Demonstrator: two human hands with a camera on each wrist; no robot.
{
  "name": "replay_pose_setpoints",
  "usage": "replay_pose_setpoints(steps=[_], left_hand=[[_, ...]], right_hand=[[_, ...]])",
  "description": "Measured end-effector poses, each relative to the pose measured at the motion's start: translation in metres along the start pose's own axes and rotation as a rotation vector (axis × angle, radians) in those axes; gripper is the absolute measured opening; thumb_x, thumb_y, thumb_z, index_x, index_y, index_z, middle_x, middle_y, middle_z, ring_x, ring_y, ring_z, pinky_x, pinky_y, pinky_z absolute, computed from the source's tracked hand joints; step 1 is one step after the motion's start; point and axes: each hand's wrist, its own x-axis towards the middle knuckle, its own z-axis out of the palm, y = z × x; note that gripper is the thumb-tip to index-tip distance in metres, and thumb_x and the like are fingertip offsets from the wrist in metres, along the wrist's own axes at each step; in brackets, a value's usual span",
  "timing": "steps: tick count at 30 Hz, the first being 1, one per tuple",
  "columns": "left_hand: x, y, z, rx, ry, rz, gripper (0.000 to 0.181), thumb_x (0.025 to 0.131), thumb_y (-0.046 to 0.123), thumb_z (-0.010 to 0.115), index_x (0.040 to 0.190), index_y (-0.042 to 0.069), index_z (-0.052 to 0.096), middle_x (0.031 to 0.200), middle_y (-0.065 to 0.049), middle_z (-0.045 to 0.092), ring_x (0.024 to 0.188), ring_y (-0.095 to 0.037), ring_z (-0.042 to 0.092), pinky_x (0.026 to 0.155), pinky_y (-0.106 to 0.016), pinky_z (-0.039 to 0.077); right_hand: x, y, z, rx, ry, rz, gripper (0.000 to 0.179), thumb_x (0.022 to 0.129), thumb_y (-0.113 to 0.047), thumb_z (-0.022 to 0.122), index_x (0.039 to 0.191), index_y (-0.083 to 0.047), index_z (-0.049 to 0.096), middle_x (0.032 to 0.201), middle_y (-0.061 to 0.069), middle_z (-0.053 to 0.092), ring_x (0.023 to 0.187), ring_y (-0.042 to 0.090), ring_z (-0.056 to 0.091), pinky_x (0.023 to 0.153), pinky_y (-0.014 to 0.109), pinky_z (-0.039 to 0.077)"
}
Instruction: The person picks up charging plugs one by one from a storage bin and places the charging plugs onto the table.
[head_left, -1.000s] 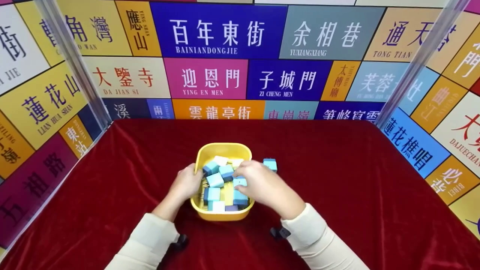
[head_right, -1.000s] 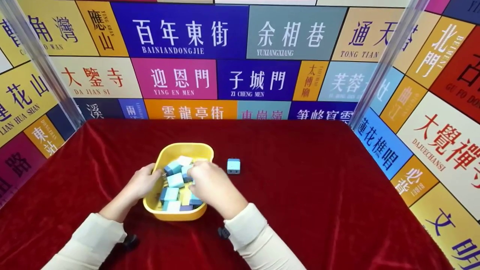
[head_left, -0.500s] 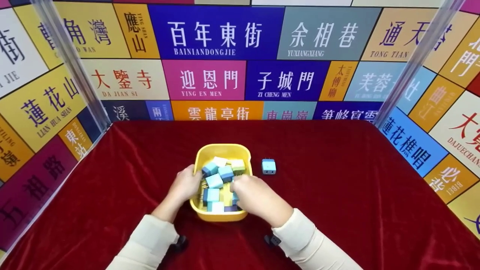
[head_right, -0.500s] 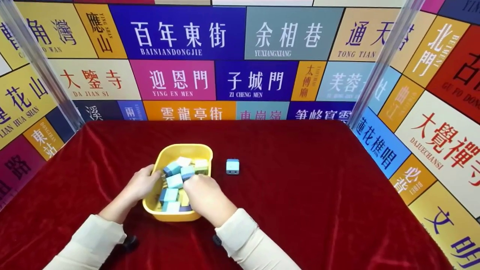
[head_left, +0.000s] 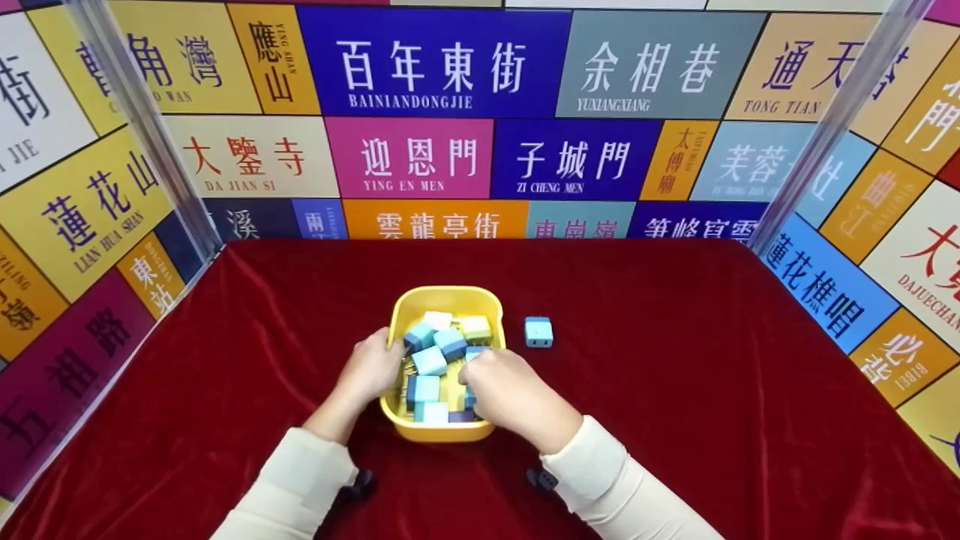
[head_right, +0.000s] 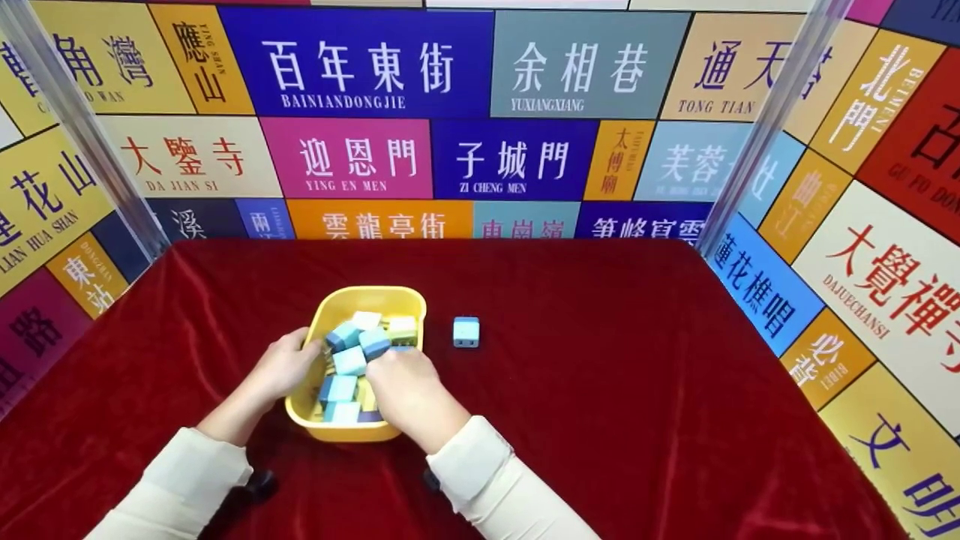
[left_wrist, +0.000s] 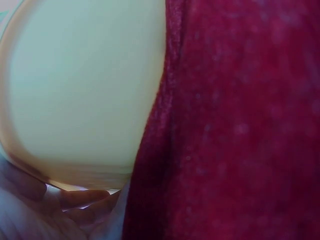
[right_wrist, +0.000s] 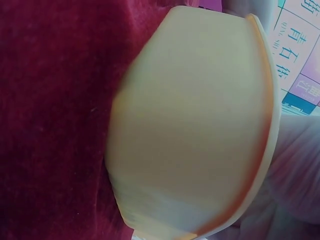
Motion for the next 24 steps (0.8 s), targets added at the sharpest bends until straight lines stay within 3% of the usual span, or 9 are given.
replay_pose_setpoints(steps=[2, 3, 5, 9, 11, 13, 17, 21, 24], left_hand=[[0.01, -0.014, 0.006, -0.007, -0.009, 0.002, 0.031, 0.108, 0.027, 0.048, 0.114, 0.004, 0.068, 0.097, -0.015, 0.069, 0.091, -0.03, 0.064, 0.085, -0.05, 0.056], [0.009, -0.014, 0.006, -0.01, -0.007, 0.002, 0.032, 0.107, 0.027, 0.049, 0.115, 0.003, 0.069, 0.098, -0.016, 0.07, 0.091, -0.03, 0.064, 0.084, -0.049, 0.056], [0.017, -0.024, 0.011, 0.005, -0.005, 0.0, 0.033, 0.107, 0.029, 0.049, 0.117, 0.005, 0.069, 0.098, -0.013, 0.07, 0.091, -0.027, 0.064, 0.083, -0.046, 0.056], [0.006, -0.008, 0.003, -0.002, -0.018, -0.017, 0.032, 0.107, 0.025, 0.049, 0.119, 0.003, 0.069, 0.101, -0.014, 0.07, 0.094, -0.028, 0.064, 0.088, -0.048, 0.055], [-0.003, 0.005, -0.003, -0.023, -0.025, -0.018, 0.032, 0.107, 0.022, 0.049, 0.12, 0.0, 0.068, 0.101, -0.017, 0.07, 0.094, -0.03, 0.064, 0.089, -0.051, 0.055], [-0.014, 0.02, -0.011, -0.04, -0.037, -0.029, 0.032, 0.108, 0.02, 0.049, 0.122, -0.002, 0.067, 0.102, -0.019, 0.069, 0.096, -0.031, 0.065, 0.091, -0.052, 0.055], [-0.02, 0.028, -0.015, -0.028, -0.039, -0.047, 0.033, 0.11, 0.019, 0.047, 0.126, -0.003, 0.066, 0.103, -0.019, 0.069, 0.095, -0.03, 0.065, 0.091, -0.051, 0.056], [-0.017, 0.023, -0.013, -0.032, -0.033, -0.037, 0.033, 0.109, 0.019, 0.048, 0.125, -0.004, 0.066, 0.104, -0.02, 0.069, 0.097, -0.032, 0.065, 0.093, -0.051, 0.055], [-0.007, 0.009, -0.007, -0.035, -0.028, -0.003, 0.033, 0.108, 0.022, 0.048, 0.121, -0.003, 0.067, 0.102, -0.02, 0.069, 0.096, -0.032, 0.065, 0.089, -0.05, 0.056]], right_hand=[[0.0, 0.0, 0.001, -0.009, 0.003, 0.007, 0.01, 0.084, 0.001, 0.08, 0.087, -0.009, 0.08, 0.074, 0.003, 0.068, 0.07, 0.02, 0.057, 0.069, 0.033, 0.053], [0.001, -0.001, 0.001, -0.016, 0.004, 0.008, 0.011, 0.085, 0.001, 0.079, 0.088, -0.009, 0.08, 0.076, 0.004, 0.07, 0.071, 0.021, 0.059, 0.071, 0.034, 0.054], [0.001, -0.001, 0.002, -0.049, 0.007, 0.005, 0.011, 0.086, 0.001, 0.078, 0.091, -0.009, 0.081, 0.08, 0.005, 0.073, 0.077, 0.023, 0.064, 0.081, 0.036, 0.056], [0.002, -0.002, 0.003, -0.092, -0.025, 0.044, 0.01, 0.088, -0.005, 0.08, 0.096, -0.011, 0.081, 0.088, 0.005, 0.076, 0.089, 0.026, 0.071, 0.111, 0.053, 0.048], [0.003, -0.001, 0.003, -0.103, -0.051, 0.077, 0.007, 0.088, -0.009, 0.082, 0.095, -0.011, 0.08, 0.088, 0.005, 0.075, 0.091, 0.028, 0.072, 0.117, 0.061, 0.04], [0.004, -0.001, 0.002, -0.103, -0.075, 0.104, 0.008, 0.088, -0.013, 0.083, 0.094, -0.011, 0.078, 0.086, 0.005, 0.073, 0.092, 0.029, 0.072, 0.118, 0.064, 0.037], [0.005, 0.0, 0.003, -0.116, -0.073, 0.099, 0.009, 0.086, -0.014, 0.084, 0.088, -0.009, 0.076, 0.078, 0.005, 0.069, 0.087, 0.028, 0.071, 0.117, 0.059, 0.041], [0.004, 0.001, 0.003, -0.12, -0.041, 0.067, 0.01, 0.085, -0.013, 0.084, 0.083, -0.01, 0.075, 0.073, 0.003, 0.068, 0.077, 0.024, 0.065, 0.105, 0.051, 0.05], [0.004, 0.001, 0.003, -0.114, -0.021, 0.05, 0.008, 0.085, -0.012, 0.084, 0.085, -0.01, 0.076, 0.076, 0.003, 0.07, 0.074, 0.023, 0.063, 0.097, 0.049, 0.052]])
